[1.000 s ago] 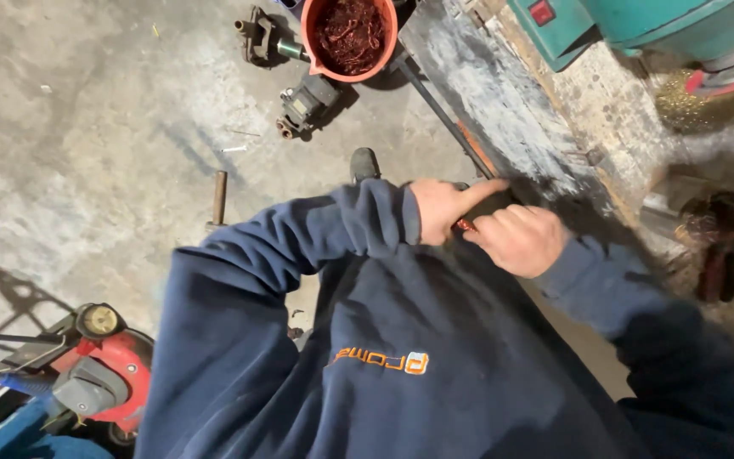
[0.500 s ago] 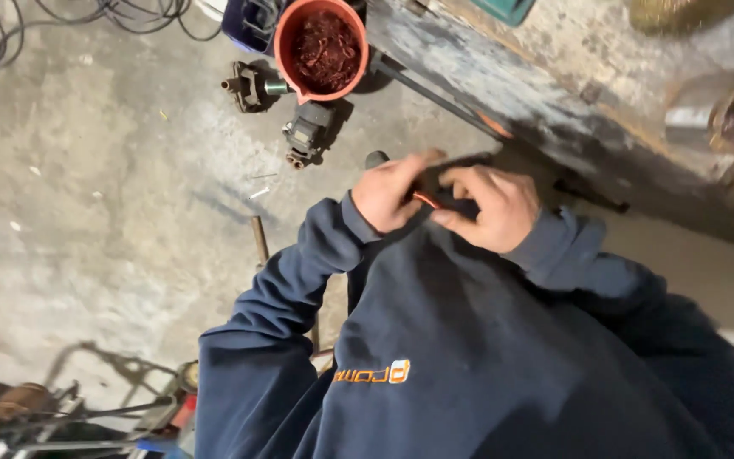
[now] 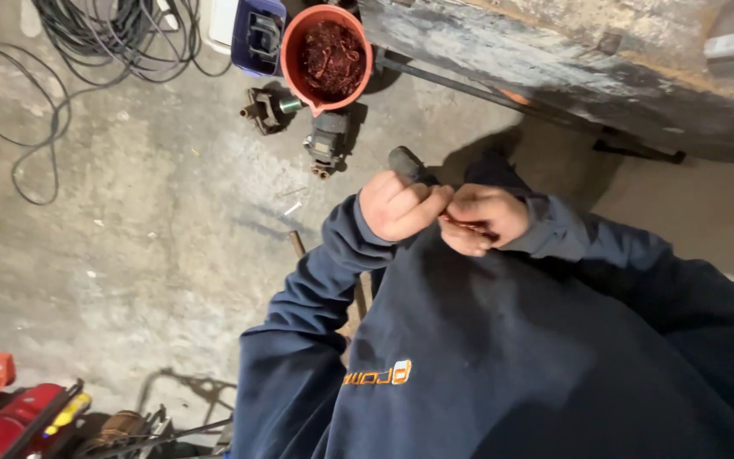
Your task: Removing copper wire windings from an electric motor stator using pliers and cutters.
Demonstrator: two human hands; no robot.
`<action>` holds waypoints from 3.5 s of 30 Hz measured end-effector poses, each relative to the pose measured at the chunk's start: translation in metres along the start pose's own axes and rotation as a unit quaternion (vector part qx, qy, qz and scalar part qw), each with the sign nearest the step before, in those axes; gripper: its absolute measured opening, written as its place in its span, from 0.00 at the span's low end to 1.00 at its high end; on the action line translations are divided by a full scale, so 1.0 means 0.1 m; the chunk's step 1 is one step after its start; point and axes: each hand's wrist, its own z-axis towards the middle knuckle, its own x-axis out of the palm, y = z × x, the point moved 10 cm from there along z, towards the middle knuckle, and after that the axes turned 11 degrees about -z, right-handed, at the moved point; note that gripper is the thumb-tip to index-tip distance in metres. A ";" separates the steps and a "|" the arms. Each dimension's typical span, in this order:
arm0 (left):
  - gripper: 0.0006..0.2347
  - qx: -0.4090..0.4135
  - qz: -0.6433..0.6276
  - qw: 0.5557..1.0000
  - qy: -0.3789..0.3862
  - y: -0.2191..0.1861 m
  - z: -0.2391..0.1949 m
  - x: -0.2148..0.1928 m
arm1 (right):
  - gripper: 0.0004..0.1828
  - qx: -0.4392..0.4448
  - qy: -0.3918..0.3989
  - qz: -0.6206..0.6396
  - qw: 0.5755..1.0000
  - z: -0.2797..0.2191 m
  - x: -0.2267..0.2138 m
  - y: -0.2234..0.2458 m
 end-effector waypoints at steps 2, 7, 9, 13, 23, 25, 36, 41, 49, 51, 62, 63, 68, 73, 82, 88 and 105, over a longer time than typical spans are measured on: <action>0.12 -0.035 -0.019 0.999 -0.009 0.08 0.04 -0.02 | 0.29 -0.019 0.029 0.059 0.998 0.01 0.00 0.05; 0.08 -0.280 -0.126 0.950 -0.049 1.10 -1.11 0.57 | 0.26 -0.007 -0.089 -0.141 0.986 0.03 -0.61 0.06; 0.13 -0.590 -0.235 0.769 -0.069 1.86 -2.57 1.16 | 0.21 0.021 -0.295 -0.396 0.869 -0.22 -1.19 -0.19; 0.14 -0.678 -0.292 0.646 -0.196 2.74 -4.08 1.52 | 0.23 0.179 -0.290 -0.586 0.735 -0.68 -1.90 -1.72; 0.22 -0.554 0.009 0.826 -0.098 3.17 -3.09 1.14 | 0.31 0.333 -0.358 -0.468 0.736 -2.43 -2.43 -3.91; 0.14 -0.559 -0.125 0.820 -0.004 2.94 -2.90 1.85 | 0.29 0.288 -0.433 -0.451 0.726 -2.55 -2.29 -3.70; 0.15 -0.416 -0.335 0.805 0.259 1.25 -0.95 3.51 | 0.17 0.105 -0.584 -0.369 0.716 -3.15 -2.69 -1.49; 0.15 -0.415 -0.279 0.831 0.243 1.16 0.70 3.22 | 0.15 0.039 -0.618 -0.352 0.701 -3.55 -3.11 -0.28; 0.17 -0.306 -0.116 0.938 0.119 0.86 2.48 3.42 | 0.40 0.014 -0.546 -0.622 0.561 -3.70 -3.79 0.12; 0.29 -0.168 -0.027 0.967 0.190 0.72 2.85 3.55 | 0.44 0.029 -0.568 -0.618 0.542 -3.79 -3.90 0.09; 0.26 -0.127 -0.004 0.970 0.209 0.88 2.74 3.89 | 0.30 0.017 -0.544 -0.577 0.610 -3.87 -4.33 -0.10; 0.25 -0.116 0.001 0.976 0.183 0.88 2.75 3.86 | 0.28 -0.003 -0.544 -0.534 0.647 -3.88 -4.38 -0.15; 0.17 -0.176 -0.037 0.982 0.064 1.03 2.47 3.91 | 0.26 -0.131 -0.450 0.135 0.873 -3.94 -4.43 -0.63; 0.28 -0.277 -0.084 0.957 0.015 1.07 2.83 3.71 | 0.27 -0.236 -0.388 0.309 0.836 -3.75 -4.09 -0.55; 0.24 -0.298 -0.128 0.946 -0.016 1.24 2.44 3.81 | 0.27 0.169 -0.478 -0.473 0.720 -3.75 -4.07 0.06; 0.17 -0.284 -0.191 0.939 -0.042 1.19 2.51 3.70 | 0.28 0.044 -0.437 -0.753 0.489 -3.58 -3.58 1.01; 0.12 -0.216 -0.022 0.976 -0.016 0.96 2.34 3.86 | 0.23 0.026 -0.215 -0.964 0.153 -2.93 -3.56 1.07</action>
